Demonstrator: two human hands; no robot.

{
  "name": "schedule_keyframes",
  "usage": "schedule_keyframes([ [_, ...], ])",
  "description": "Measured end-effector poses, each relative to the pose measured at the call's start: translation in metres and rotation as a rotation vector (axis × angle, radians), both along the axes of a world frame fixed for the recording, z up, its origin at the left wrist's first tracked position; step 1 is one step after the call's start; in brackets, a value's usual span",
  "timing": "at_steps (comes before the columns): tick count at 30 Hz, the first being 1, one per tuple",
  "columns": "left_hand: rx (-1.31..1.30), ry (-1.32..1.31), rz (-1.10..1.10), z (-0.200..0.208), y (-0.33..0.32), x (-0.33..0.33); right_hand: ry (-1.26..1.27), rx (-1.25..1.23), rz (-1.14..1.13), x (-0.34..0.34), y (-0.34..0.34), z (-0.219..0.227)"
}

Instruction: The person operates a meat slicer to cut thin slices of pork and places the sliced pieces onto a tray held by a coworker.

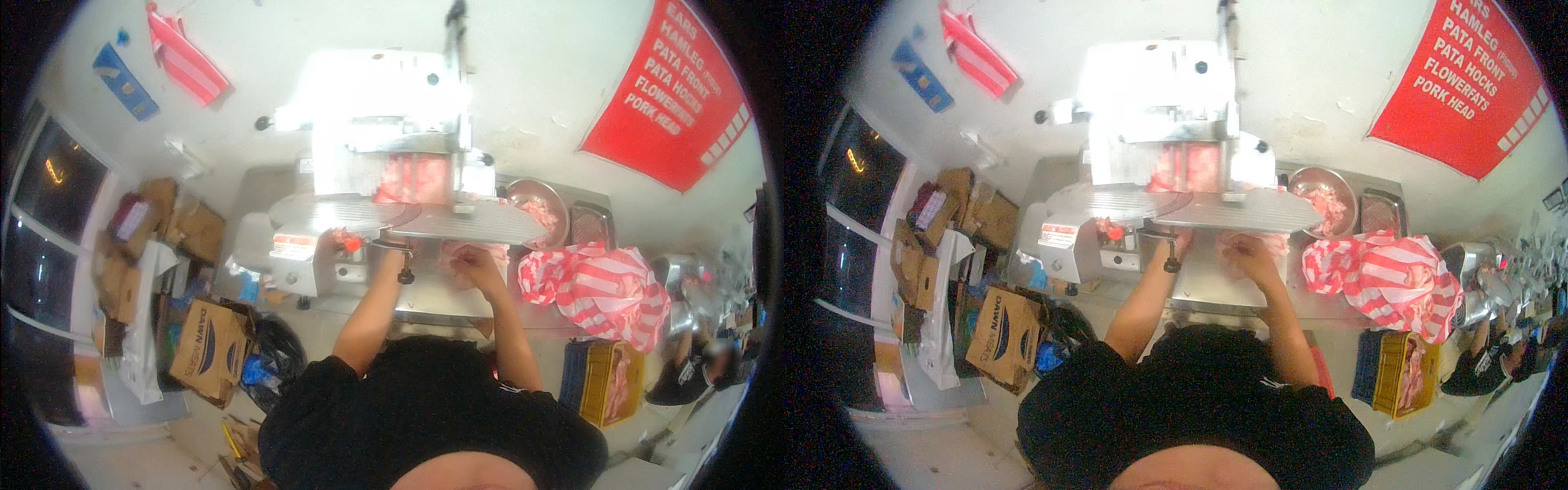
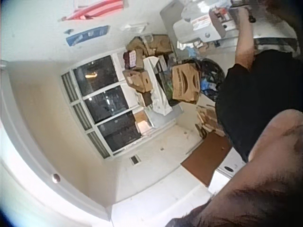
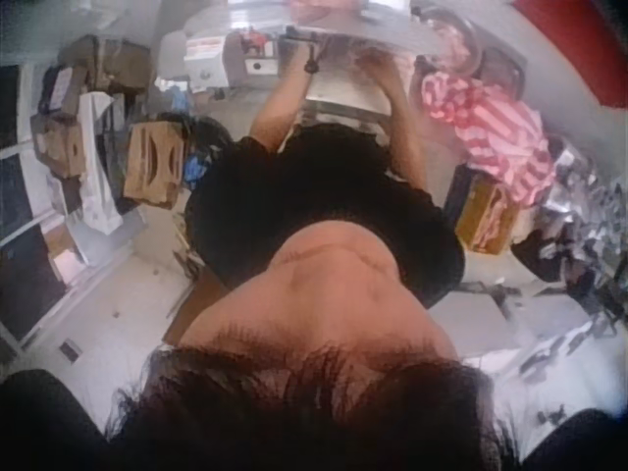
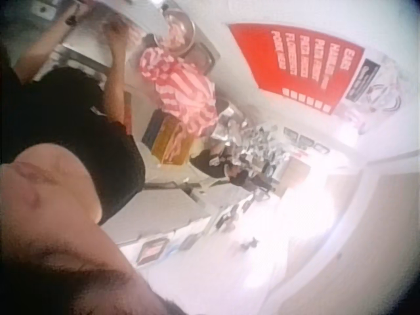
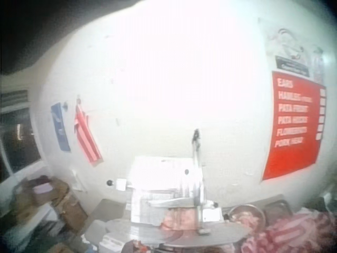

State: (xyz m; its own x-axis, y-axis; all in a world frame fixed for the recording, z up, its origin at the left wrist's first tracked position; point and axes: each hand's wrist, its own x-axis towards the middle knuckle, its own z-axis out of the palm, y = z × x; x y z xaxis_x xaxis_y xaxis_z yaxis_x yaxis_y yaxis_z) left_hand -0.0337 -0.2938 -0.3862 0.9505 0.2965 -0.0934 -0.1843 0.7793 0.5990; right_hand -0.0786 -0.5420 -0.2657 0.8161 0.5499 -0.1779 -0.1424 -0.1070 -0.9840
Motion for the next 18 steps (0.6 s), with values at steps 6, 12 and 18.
schedule_keyframes([
  [6, -0.149, 0.096, -0.294, -0.019, -0.031, -0.058, -0.439, -0.115, -0.001, 0.015, 0.009, -0.039],
  [12, -0.195, 0.31, -0.293, 0.114, -0.093, -0.126, -0.928, -0.364, 0.356, -0.022, 0.043, 0.022],
  [18, -0.284, 0.175, -0.188, -0.014, -0.038, -0.09, -0.802, -0.182, 0.387, -0.036, 0.035, 0.008],
])
